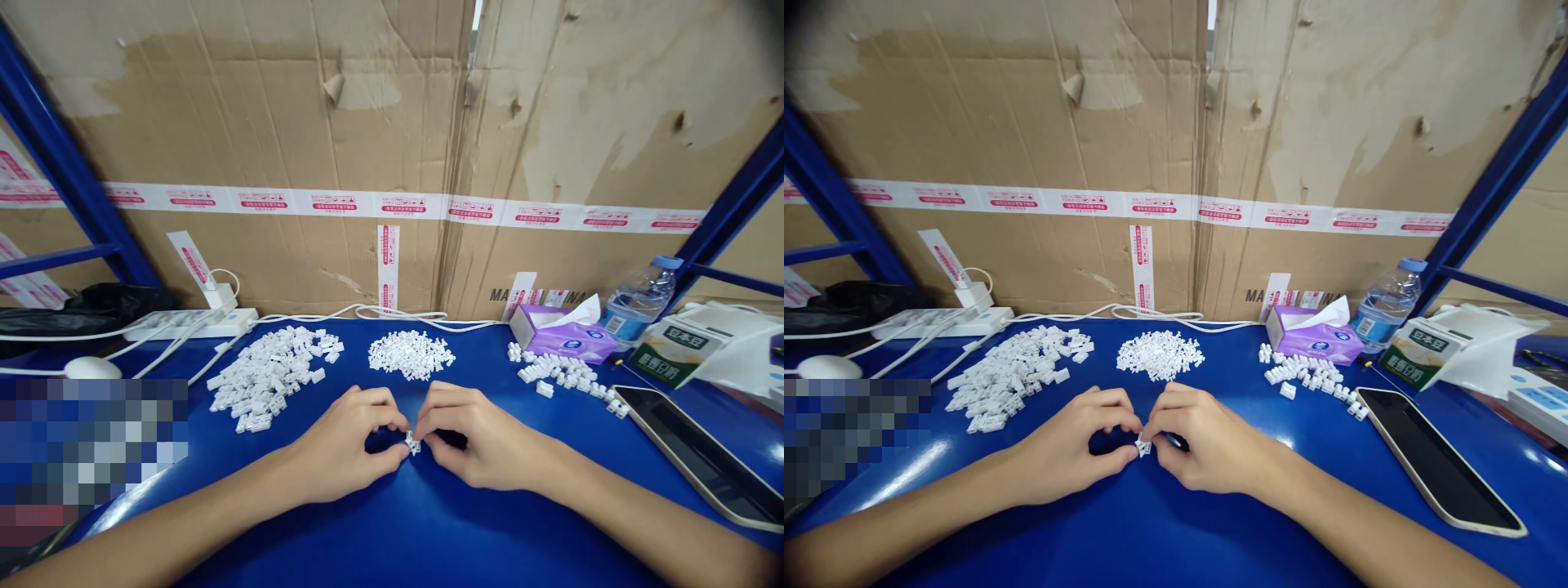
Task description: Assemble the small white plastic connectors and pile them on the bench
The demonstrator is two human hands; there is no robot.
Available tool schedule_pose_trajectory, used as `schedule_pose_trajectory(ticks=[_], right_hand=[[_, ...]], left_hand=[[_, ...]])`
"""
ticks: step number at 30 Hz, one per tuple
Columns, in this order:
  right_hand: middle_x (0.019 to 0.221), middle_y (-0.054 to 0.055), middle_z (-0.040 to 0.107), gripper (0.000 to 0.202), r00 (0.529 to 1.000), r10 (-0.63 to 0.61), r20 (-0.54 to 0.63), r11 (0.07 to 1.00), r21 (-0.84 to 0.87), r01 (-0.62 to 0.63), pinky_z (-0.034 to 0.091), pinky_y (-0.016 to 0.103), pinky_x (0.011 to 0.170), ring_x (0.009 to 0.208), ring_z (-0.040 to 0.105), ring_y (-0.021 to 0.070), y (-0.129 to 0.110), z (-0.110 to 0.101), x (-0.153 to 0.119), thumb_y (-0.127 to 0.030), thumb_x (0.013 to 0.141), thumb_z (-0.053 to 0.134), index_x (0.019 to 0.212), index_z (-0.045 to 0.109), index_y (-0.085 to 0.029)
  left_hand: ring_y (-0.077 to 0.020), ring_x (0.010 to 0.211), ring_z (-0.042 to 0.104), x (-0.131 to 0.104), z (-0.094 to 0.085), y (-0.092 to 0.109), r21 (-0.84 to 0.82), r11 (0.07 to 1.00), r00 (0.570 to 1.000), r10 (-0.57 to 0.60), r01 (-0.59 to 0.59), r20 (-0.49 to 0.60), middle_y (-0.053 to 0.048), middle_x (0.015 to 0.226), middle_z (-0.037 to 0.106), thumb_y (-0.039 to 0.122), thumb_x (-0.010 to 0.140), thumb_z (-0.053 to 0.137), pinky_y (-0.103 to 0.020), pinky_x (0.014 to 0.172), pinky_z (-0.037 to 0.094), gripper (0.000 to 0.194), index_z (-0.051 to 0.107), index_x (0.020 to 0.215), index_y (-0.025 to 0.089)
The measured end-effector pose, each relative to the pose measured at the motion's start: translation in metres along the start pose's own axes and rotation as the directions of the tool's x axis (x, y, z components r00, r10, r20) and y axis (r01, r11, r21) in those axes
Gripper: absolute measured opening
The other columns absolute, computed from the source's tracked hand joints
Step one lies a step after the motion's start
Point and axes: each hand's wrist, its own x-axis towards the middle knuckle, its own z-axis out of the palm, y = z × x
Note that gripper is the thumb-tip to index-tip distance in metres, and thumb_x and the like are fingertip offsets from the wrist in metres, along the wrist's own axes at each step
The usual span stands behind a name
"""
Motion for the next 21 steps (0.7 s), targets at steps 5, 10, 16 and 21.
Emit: schedule_pose_trajectory(ticks=[5, 10, 16, 21], right_hand=[[0.102, 0.006, 0.068, 0.023, 0.999, 0.028, 0.028, 1.000, 0.004, -0.028, 0.052, 0.032, 0.079, 0.091, 0.063, 0.0182, -0.0068, -0.0011, -0.0017, -0.014, 0.084, 0.069, 0.106, 0.074, -0.019], [0.101, 0.005, 0.068, 0.020, 0.996, 0.048, 0.078, 0.998, -0.035, -0.046, 0.051, 0.030, 0.078, 0.090, 0.062, 0.0170, -0.0058, -0.0007, -0.0027, -0.013, 0.088, 0.067, 0.104, 0.076, -0.021], [0.091, 0.004, 0.069, 0.016, 0.997, 0.056, 0.047, 0.998, -0.013, -0.056, 0.051, 0.030, 0.078, 0.087, 0.061, 0.0175, -0.0035, -0.0004, -0.0011, -0.009, 0.083, 0.069, 0.095, 0.074, -0.018], [0.093, 0.005, 0.071, 0.015, 0.999, 0.022, 0.027, 1.000, 0.000, -0.022, 0.051, 0.032, 0.079, 0.088, 0.061, 0.0179, -0.0024, 0.0016, -0.0003, -0.007, 0.081, 0.069, 0.091, 0.073, -0.018]], left_hand=[[-0.0144, 0.076, 0.059, -0.0008, 0.0014, -0.0015, -0.005, 1.000, 1.000, 0.005, -0.005, -0.006, 0.003, 0.092, 0.065, 0.022, 0.087, 0.069, -0.036, 0.082, 0.035, 0.004, 0.072, 0.089, 0.022], [-0.0140, 0.075, 0.059, 0.0002, 0.0018, -0.0007, 0.007, 1.000, 1.000, 0.015, -0.015, 0.003, 0.003, 0.091, 0.065, 0.020, 0.087, 0.067, -0.035, 0.080, 0.036, 0.006, 0.072, 0.090, 0.022], [-0.0147, 0.075, 0.059, 0.0006, 0.0012, -0.0005, 0.009, 1.000, 1.000, 0.019, -0.019, -0.007, 0.002, 0.092, 0.065, 0.022, 0.087, 0.068, -0.035, 0.080, 0.037, 0.006, 0.073, 0.091, 0.023], [-0.0146, 0.076, 0.060, 0.0002, 0.0010, 0.0001, 0.007, 1.000, 1.000, 0.013, -0.013, 0.000, 0.002, 0.092, 0.065, 0.021, 0.087, 0.067, -0.035, 0.080, 0.037, 0.008, 0.073, 0.093, 0.023]])
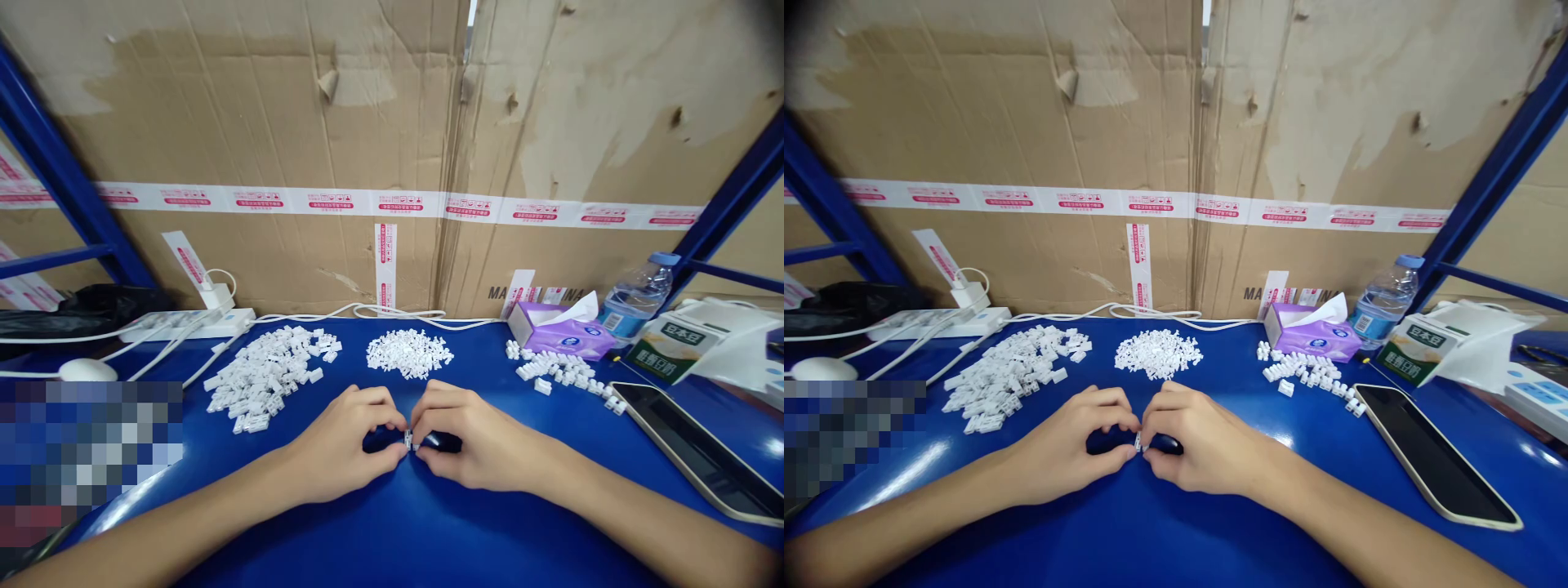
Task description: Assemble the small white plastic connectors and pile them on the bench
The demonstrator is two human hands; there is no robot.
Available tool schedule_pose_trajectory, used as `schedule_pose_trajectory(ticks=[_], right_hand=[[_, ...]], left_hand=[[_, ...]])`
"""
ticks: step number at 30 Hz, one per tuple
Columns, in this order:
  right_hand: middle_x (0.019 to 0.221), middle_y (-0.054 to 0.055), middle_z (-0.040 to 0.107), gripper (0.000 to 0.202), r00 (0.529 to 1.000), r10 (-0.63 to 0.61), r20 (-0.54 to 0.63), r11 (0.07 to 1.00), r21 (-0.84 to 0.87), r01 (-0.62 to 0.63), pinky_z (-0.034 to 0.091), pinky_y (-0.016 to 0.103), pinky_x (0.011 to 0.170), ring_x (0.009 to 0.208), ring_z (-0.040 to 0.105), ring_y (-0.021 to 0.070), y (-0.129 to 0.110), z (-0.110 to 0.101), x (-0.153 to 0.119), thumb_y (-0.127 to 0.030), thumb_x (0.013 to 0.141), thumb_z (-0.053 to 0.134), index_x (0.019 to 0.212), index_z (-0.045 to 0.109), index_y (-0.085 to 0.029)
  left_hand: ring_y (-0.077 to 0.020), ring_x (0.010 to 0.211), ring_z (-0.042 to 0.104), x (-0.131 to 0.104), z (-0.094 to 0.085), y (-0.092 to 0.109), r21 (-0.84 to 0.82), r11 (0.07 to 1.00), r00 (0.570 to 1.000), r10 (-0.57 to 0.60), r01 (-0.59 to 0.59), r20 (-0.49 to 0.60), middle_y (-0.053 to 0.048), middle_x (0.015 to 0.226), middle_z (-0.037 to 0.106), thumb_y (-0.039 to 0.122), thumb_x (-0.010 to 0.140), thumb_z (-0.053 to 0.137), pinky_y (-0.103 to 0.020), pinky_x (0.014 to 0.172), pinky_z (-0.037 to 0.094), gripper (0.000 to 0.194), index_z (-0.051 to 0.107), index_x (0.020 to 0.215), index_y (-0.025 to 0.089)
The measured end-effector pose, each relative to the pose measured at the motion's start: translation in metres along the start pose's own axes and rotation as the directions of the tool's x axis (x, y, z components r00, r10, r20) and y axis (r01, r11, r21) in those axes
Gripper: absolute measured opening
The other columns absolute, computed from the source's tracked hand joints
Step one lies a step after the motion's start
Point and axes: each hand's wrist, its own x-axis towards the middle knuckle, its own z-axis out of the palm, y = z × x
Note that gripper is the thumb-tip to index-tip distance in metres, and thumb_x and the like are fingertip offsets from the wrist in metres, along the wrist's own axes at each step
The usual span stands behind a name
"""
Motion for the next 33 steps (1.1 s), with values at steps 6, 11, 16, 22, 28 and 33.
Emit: schedule_pose_trajectory(ticks=[6, 11, 16, 22, 28, 33], right_hand=[[0.086, 0.004, 0.073, 0.017, 0.998, -0.039, -0.040, 0.997, 0.063, 0.041, 0.051, 0.031, 0.077, 0.085, 0.062, 0.0174, 0.0003, 0.0020, 0.0009, -0.001, 0.077, 0.068, 0.080, 0.070, -0.018], [0.082, 0.002, 0.072, 0.018, 0.996, -0.032, -0.082, 0.994, 0.102, 0.040, 0.050, 0.031, 0.074, 0.080, 0.061, 0.0163, 0.0027, 0.0037, 0.0004, -0.001, 0.077, 0.067, 0.080, 0.068, -0.019], [0.089, 0.004, 0.074, 0.016, 0.997, -0.025, -0.078, 0.995, 0.098, 0.033, 0.052, 0.033, 0.078, 0.087, 0.063, 0.0184, 0.0024, 0.0034, 0.0010, -0.004, 0.076, 0.067, 0.077, 0.067, -0.019], [0.086, 0.004, 0.074, 0.018, 0.998, -0.030, -0.054, 0.994, 0.102, 0.035, 0.052, 0.032, 0.076, 0.087, 0.064, 0.0184, 0.0020, 0.0006, 0.0009, -0.002, 0.076, 0.066, 0.076, 0.068, -0.019], [0.090, 0.003, 0.077, 0.018, 0.994, 0.053, -0.093, 0.975, 0.220, -0.031, 0.052, 0.034, 0.083, 0.088, 0.067, 0.0171, 0.0073, -0.0003, -0.0002, -0.002, 0.075, 0.072, 0.079, 0.073, -0.019], [0.093, 0.003, 0.079, 0.012, 0.986, 0.145, -0.078, 0.927, 0.360, -0.108, 0.052, 0.035, 0.083, 0.088, 0.068, 0.0171, 0.0091, -0.0022, 0.0023, -0.008, 0.079, 0.076, 0.079, 0.076, -0.020]], left_hand=[[-0.0149, 0.077, 0.060, 0.0004, -0.0007, -0.0001, 0.013, 1.000, 1.000, 0.000, 0.000, 0.007, 0.003, 0.094, 0.066, 0.022, 0.088, 0.067, -0.036, 0.081, 0.036, 0.009, 0.074, 0.094, 0.024], [-0.0145, 0.075, 0.060, 0.0004, 0.0000, -0.0013, 0.019, 1.000, 1.000, 0.002, -0.002, 0.002, 0.002, 0.093, 0.066, 0.024, 0.088, 0.068, -0.036, 0.080, 0.037, 0.010, 0.074, 0.096, 0.025], [-0.0153, 0.076, 0.060, 0.0009, 0.0006, -0.0010, 0.022, 1.000, 1.000, 0.013, -0.013, 0.001, 0.001, 0.093, 0.066, 0.023, 0.088, 0.067, -0.036, 0.079, 0.037, 0.009, 0.074, 0.095, 0.023], [-0.0154, 0.076, 0.060, 0.0005, -0.0005, -0.0009, 0.029, 1.000, 1.000, 0.002, -0.002, 0.007, 0.002, 0.093, 0.066, 0.023, 0.088, 0.067, -0.036, 0.079, 0.037, 0.009, 0.073, 0.094, 0.023], [-0.0155, 0.076, 0.060, -0.0011, -0.0004, -0.0005, 0.028, 1.000, 1.000, 0.006, -0.006, 0.002, 0.001, 0.094, 0.066, 0.023, 0.088, 0.067, -0.036, 0.078, 0.037, 0.011, 0.074, 0.096, 0.023], [-0.0161, 0.076, 0.061, -0.0010, 0.0000, -0.0013, 0.031, 0.999, 1.000, 0.016, -0.016, -0.005, 0.000, 0.094, 0.067, 0.025, 0.089, 0.066, -0.036, 0.079, 0.037, 0.010, 0.074, 0.096, 0.023]])
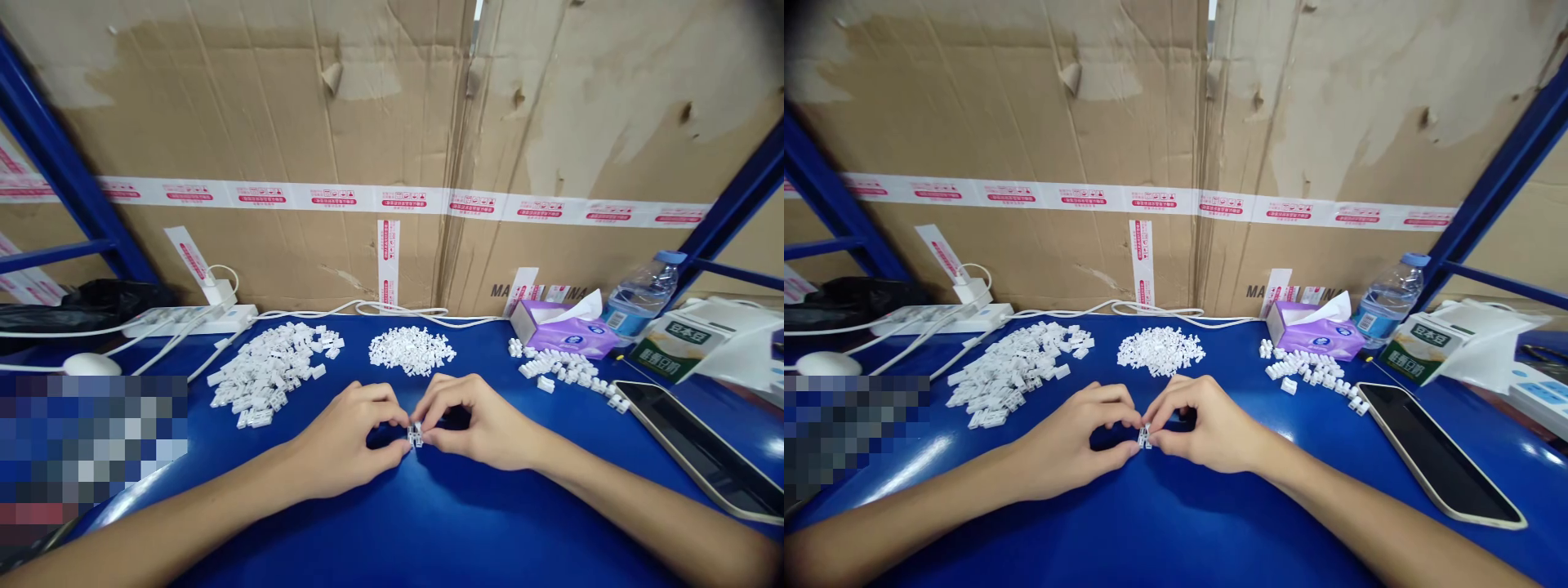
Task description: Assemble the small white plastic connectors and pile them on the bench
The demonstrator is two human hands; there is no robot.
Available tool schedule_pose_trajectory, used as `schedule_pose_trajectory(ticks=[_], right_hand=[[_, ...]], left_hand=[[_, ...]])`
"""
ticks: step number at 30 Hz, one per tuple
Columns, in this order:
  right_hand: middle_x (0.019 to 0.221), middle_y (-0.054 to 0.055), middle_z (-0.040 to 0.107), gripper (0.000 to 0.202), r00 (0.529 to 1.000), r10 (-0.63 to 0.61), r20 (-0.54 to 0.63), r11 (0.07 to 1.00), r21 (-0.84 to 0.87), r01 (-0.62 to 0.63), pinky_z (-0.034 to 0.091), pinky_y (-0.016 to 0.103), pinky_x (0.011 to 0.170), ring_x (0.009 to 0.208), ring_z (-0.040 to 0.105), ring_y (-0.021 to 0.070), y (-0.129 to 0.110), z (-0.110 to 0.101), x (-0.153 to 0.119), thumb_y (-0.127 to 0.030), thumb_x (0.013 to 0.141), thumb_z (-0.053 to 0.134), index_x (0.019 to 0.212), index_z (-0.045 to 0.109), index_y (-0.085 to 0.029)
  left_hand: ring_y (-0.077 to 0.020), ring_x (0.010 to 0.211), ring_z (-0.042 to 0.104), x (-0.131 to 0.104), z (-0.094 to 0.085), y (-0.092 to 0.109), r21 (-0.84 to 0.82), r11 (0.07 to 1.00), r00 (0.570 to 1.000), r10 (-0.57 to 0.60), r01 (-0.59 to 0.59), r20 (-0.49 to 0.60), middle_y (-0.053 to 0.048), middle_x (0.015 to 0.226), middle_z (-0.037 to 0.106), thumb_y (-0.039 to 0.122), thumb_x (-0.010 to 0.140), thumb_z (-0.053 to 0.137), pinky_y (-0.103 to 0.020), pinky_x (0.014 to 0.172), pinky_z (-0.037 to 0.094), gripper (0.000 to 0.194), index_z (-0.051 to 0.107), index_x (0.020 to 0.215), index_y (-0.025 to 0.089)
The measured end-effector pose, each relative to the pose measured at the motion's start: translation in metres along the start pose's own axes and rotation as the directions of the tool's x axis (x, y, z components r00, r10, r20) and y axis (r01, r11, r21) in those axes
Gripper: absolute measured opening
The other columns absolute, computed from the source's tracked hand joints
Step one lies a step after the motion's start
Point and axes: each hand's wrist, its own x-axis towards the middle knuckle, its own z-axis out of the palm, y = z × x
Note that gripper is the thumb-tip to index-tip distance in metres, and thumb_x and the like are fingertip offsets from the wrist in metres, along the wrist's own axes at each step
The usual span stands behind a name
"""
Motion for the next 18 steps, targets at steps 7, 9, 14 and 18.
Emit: schedule_pose_trajectory(ticks=[7, 9, 14, 18], right_hand=[[0.092, 0.003, 0.079, 0.009, 1.000, -0.001, 0.031, 1.000, -0.017, 0.002, 0.052, 0.036, 0.084, 0.089, 0.068, 0.0175, 0.0027, 0.0005, 0.0004, -0.013, 0.082, 0.078, 0.084, 0.078, -0.021], [0.093, 0.003, 0.079, 0.008, 0.999, -0.021, 0.041, 0.999, -0.044, 0.023, 0.052, 0.036, 0.084, 0.089, 0.068, 0.0173, 0.0029, 0.0006, -0.0001, -0.013, 0.083, 0.077, 0.085, 0.078, -0.021], [0.092, 0.004, 0.079, 0.008, 0.996, -0.062, 0.065, 0.991, -0.114, 0.069, 0.052, 0.036, 0.083, 0.086, 0.069, 0.0172, -0.0001, 0.0006, 0.0007, -0.013, 0.084, 0.075, 0.084, 0.077, -0.021], [0.092, 0.004, 0.078, 0.009, 0.996, -0.060, 0.071, 0.986, -0.150, 0.070, 0.053, 0.035, 0.081, 0.087, 0.068, 0.0177, -0.0012, 0.0012, -0.0001, -0.012, 0.084, 0.073, 0.084, 0.076, -0.020]], left_hand=[[-0.0164, 0.075, 0.061, 0.0006, 0.0004, -0.0002, 0.009, 1.000, 1.000, 0.016, -0.016, -0.017, -0.001, 0.093, 0.068, 0.024, 0.088, 0.066, -0.037, 0.079, 0.038, 0.011, 0.075, 0.095, 0.023], [-0.0161, 0.075, 0.061, 0.0008, 0.0004, -0.0001, 0.007, 1.000, 1.000, 0.016, -0.016, -0.021, 0.000, 0.093, 0.068, 0.023, 0.087, 0.067, -0.037, 0.079, 0.038, 0.011, 0.075, 0.095, 0.023], [-0.0163, 0.076, 0.062, 0.0004, 0.0004, -0.0002, -0.004, 1.000, 0.999, 0.027, -0.027, -0.033, 0.000, 0.093, 0.069, 0.023, 0.087, 0.067, -0.036, 0.079, 0.039, 0.012, 0.075, 0.096, 0.023], [-0.0163, 0.076, 0.062, 0.0005, 0.0006, -0.0002, -0.003, 1.000, 0.999, 0.021, -0.021, -0.032, -0.001, 0.093, 0.069, 0.024, 0.087, 0.067, -0.036, 0.078, 0.039, 0.011, 0.074, 0.096, 0.023]])
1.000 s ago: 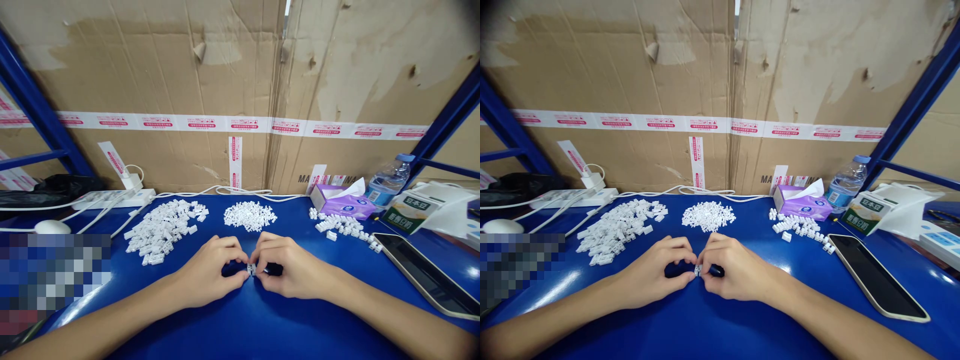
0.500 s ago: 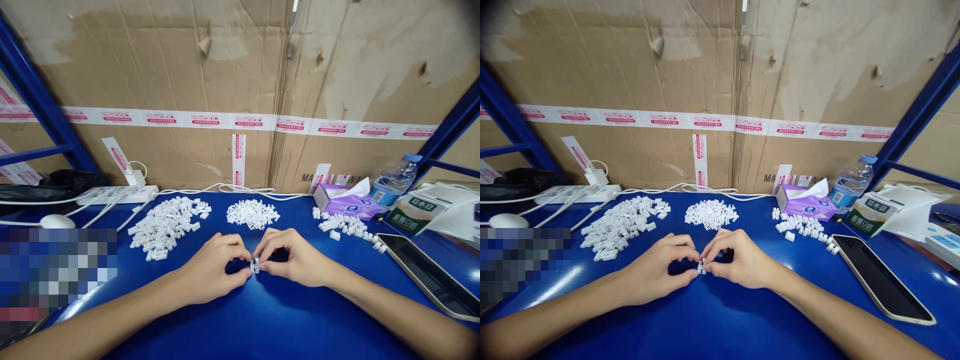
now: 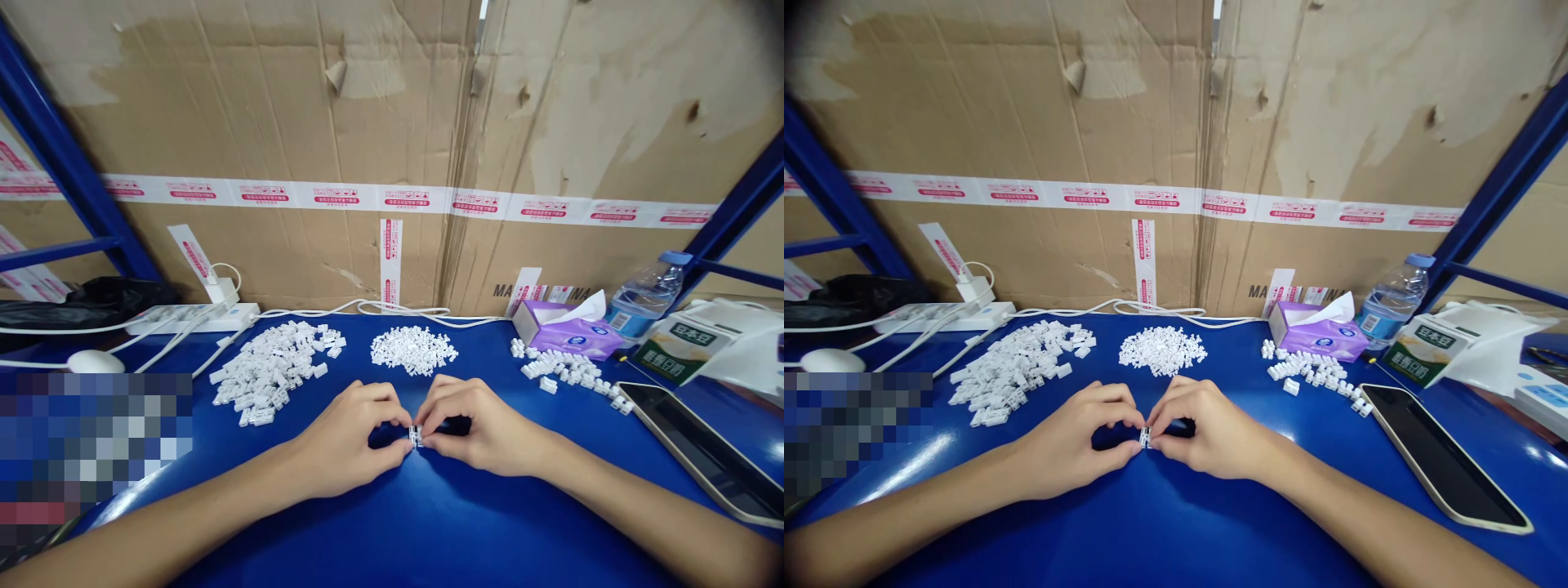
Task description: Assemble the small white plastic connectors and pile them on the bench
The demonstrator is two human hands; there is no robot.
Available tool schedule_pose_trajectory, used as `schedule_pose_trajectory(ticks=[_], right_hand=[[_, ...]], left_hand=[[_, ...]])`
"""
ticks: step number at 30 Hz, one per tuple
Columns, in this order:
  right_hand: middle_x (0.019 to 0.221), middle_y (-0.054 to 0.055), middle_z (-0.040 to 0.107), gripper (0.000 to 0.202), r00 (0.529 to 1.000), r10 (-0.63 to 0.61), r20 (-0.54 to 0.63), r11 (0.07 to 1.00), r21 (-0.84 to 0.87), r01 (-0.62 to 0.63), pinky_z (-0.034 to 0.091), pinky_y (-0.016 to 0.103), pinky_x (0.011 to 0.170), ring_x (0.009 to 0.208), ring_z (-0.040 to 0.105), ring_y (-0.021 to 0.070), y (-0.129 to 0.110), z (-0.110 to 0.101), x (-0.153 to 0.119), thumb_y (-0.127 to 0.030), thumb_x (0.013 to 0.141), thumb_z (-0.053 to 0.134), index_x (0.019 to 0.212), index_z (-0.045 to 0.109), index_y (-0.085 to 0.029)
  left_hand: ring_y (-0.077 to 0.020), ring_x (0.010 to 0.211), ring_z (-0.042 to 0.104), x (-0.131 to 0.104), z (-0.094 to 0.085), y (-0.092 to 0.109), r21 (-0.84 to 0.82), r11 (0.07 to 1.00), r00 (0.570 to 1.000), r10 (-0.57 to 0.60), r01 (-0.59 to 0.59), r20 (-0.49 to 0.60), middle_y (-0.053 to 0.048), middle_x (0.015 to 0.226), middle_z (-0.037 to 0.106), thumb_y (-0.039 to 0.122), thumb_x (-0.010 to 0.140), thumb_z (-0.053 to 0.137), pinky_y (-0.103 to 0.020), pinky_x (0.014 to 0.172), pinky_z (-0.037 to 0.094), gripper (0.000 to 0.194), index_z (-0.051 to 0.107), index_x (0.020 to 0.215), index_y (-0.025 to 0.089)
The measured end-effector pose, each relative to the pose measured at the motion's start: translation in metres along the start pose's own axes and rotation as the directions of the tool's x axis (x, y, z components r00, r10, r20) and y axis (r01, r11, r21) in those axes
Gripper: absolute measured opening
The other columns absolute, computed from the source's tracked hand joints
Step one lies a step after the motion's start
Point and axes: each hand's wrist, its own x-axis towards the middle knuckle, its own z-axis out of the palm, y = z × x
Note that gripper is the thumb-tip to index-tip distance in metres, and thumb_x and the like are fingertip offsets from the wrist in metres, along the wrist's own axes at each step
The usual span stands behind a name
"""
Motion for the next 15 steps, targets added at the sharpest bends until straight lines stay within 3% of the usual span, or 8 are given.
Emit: schedule_pose_trajectory(ticks=[8, 15], right_hand=[[0.086, 0.002, 0.074, 0.011, 1.000, 0.008, 0.018, 0.992, -0.128, -0.005, 0.049, 0.034, 0.078, 0.085, 0.061, 0.0184, -0.0015, 0.0023, -0.0021, -0.017, 0.081, 0.079, 0.088, 0.071, -0.020], [0.088, 0.002, 0.074, 0.013, 0.999, 0.010, 0.050, 0.988, -0.155, -0.002, 0.048, 0.035, 0.080, 0.083, 0.061, 0.0186, -0.0073, 0.0028, 0.0003, -0.009, 0.083, 0.072, 0.091, 0.070, -0.020]], left_hand=[[-0.0150, 0.074, 0.061, -0.0012, -0.0004, 0.0007, 0.001, 1.000, 1.000, 0.000, 0.000, 0.003, 0.001, 0.092, 0.067, 0.025, 0.089, 0.066, -0.035, 0.078, 0.037, 0.009, 0.074, 0.093, 0.024], [-0.0149, 0.075, 0.060, -0.0006, 0.0005, 0.0010, 0.003, 1.000, 1.000, -0.005, 0.005, 0.009, 0.002, 0.090, 0.066, 0.023, 0.088, 0.066, -0.034, 0.077, 0.036, 0.005, 0.071, 0.090, 0.022]])
